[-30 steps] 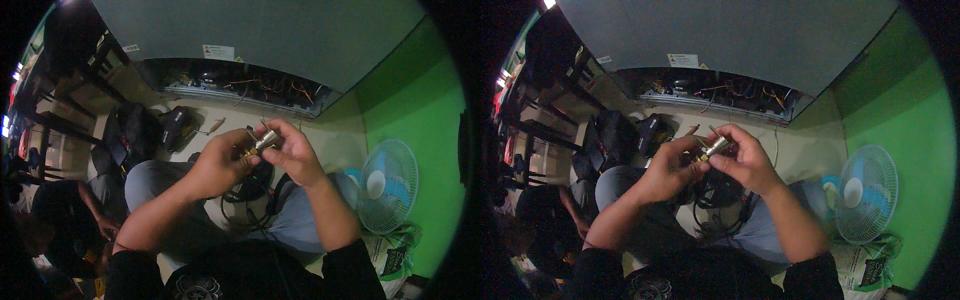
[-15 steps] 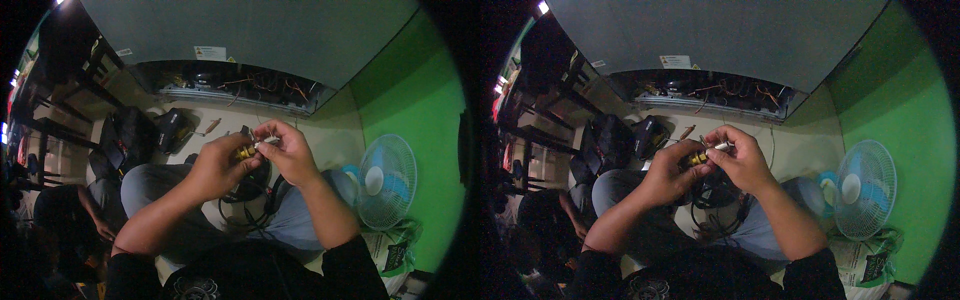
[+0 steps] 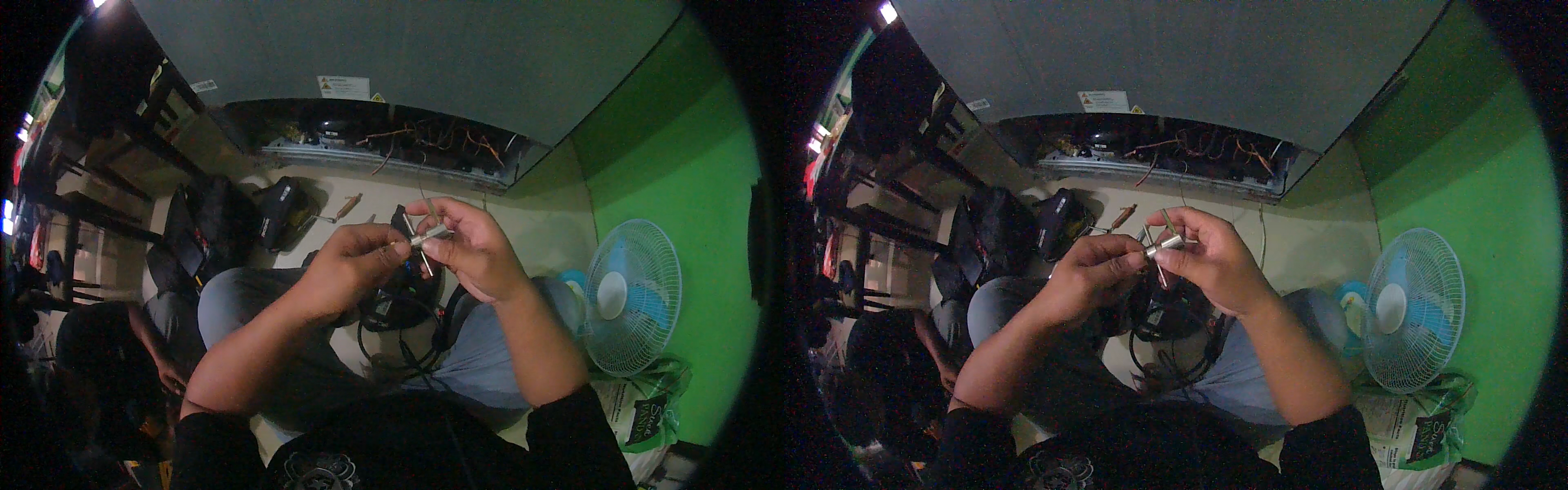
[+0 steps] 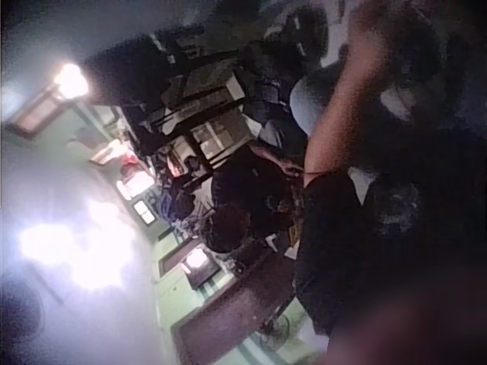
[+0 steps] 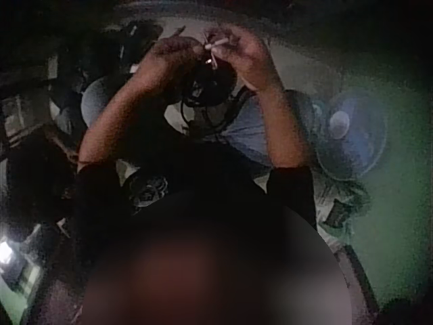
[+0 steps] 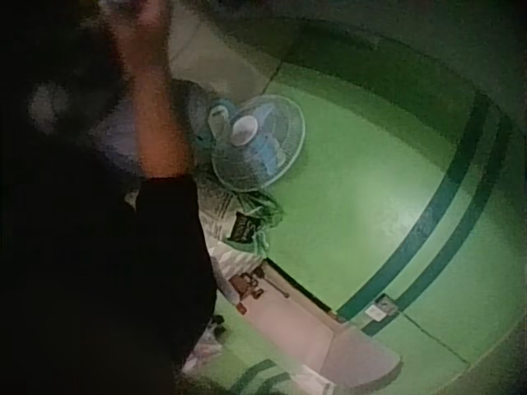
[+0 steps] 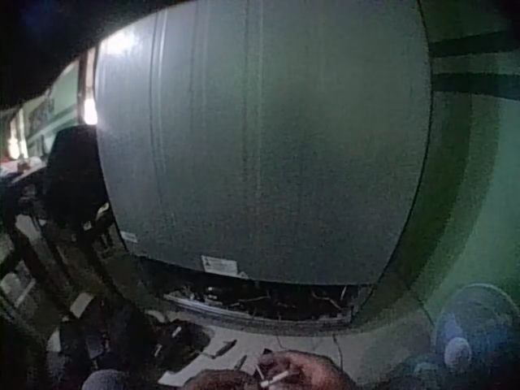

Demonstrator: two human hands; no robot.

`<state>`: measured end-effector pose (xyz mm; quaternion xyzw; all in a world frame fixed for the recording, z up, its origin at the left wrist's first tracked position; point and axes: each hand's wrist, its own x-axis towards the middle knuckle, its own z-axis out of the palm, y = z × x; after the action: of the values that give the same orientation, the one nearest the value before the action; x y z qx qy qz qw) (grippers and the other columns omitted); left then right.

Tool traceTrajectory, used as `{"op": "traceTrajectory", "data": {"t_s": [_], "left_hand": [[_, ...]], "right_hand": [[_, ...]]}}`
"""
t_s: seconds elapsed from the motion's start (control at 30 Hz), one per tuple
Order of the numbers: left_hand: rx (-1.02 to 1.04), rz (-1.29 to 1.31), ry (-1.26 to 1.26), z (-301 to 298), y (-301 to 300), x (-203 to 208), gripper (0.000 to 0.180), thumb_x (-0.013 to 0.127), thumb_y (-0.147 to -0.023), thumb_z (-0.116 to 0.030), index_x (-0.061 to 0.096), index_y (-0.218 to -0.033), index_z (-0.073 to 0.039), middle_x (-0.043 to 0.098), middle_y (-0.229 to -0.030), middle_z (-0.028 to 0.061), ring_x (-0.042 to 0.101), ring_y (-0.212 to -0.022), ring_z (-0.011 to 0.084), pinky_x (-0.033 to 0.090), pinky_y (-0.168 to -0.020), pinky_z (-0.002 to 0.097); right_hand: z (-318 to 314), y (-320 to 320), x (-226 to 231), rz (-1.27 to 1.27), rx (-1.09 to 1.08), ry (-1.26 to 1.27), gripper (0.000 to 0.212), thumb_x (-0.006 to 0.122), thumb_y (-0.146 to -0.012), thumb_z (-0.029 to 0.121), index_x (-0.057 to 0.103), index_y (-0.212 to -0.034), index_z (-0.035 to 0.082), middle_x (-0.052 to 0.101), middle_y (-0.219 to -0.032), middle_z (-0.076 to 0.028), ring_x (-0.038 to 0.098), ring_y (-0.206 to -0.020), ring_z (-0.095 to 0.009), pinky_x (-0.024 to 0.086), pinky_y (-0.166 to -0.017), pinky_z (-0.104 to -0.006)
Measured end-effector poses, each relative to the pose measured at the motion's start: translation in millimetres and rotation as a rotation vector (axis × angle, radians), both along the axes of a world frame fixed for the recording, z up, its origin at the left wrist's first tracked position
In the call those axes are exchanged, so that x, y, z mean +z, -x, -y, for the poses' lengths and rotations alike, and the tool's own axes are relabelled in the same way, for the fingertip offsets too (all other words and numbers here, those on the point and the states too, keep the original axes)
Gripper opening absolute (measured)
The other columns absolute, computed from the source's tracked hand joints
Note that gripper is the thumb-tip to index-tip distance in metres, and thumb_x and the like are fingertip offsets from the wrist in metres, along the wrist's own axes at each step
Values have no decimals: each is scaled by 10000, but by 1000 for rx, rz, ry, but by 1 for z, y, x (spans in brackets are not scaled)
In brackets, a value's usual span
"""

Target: The person sits on the floor and uses a wrench to tighten a brass fitting on a copper pipe connected to an appliance. They then use pliers to adjust a wire and continue tightening the fitting.

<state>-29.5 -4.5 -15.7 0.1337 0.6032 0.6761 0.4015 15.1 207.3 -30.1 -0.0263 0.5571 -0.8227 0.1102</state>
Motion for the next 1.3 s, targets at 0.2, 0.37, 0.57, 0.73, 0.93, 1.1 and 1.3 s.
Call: {"op": "traceTrajectory", "data": {"t_s": [0.2,0.37,0.57,0.73,0.93,1.1,1.3], "left_hand": [[11,-149,79,-2,-4,-3,281,594,-996,-238,654,-1053,30,643,-894,36,557,-864,114,449,-791,296],[14,-13,81,-1,-4,1,273,591,-989,-230,649,-1049,30,623,-869,30,541,-833,111,443,-737,286],[75,75,38,-1,0,-4,314,585,-980,-264,615,-1184,-27,617,-838,30,564,-732,109,426,-600,247],[44,74,34,-5,-4,-7,318,620,-973,-300,628,-1133,-25,635,-851,53,570,-707,104,449,-594,259],[312,139,0,-4,1,-5,206,667,-954,-246,603,-919,-54,581,-760,30,525,-672,103,411,-610,257],[629,75,-218,10,19,-1,186,670,-953,-218,619,-908,-45,594,-787,40,541,-665,134,473,-672,280],[707,76,-193,18,23,-3,222,662,-953,-205,625,-1023,2,623,-876,70,620,-754,182,518,-725,321]], "right_hand": [[-1,1,-4,-36,10,-197,326,720,-893,90,636,-1189,-18,669,-967,-25,594,-809,-67,506,-739,-244],[-3,-1,-7,-35,25,-238,306,697,-881,44,625,-1170,-25,648,-1094,-61,616,-949,-110,510,-805,-250],[-2,4,-14,23,-87,-169,370,666,-881,-2,583,-1241,-14,629,-1130,-58,605,-903,-128,516,-758,-264],[0,9,-15,-75,-107,-54,485,660,-885,-8,492,-1340,-4,598,-1193,-101,589,-998,-142,539,-804,-291],[-6,15,-23,-31,-113,52,362,618,-918,26,539,-1270,-1,649,-1076,-126,639,-859,-157,549,-770,-298],[-4,38,-109,225,-1,-317,276,601,-885,36,617,-1159,58,680,-939,-83,645,-747,-170,538,-704,-312],[49,20,-259,158,586,-1142,197,675,-829,124,698,-983,3,710,-969,-166,685,-897,-262,542,-806,-363]]}}
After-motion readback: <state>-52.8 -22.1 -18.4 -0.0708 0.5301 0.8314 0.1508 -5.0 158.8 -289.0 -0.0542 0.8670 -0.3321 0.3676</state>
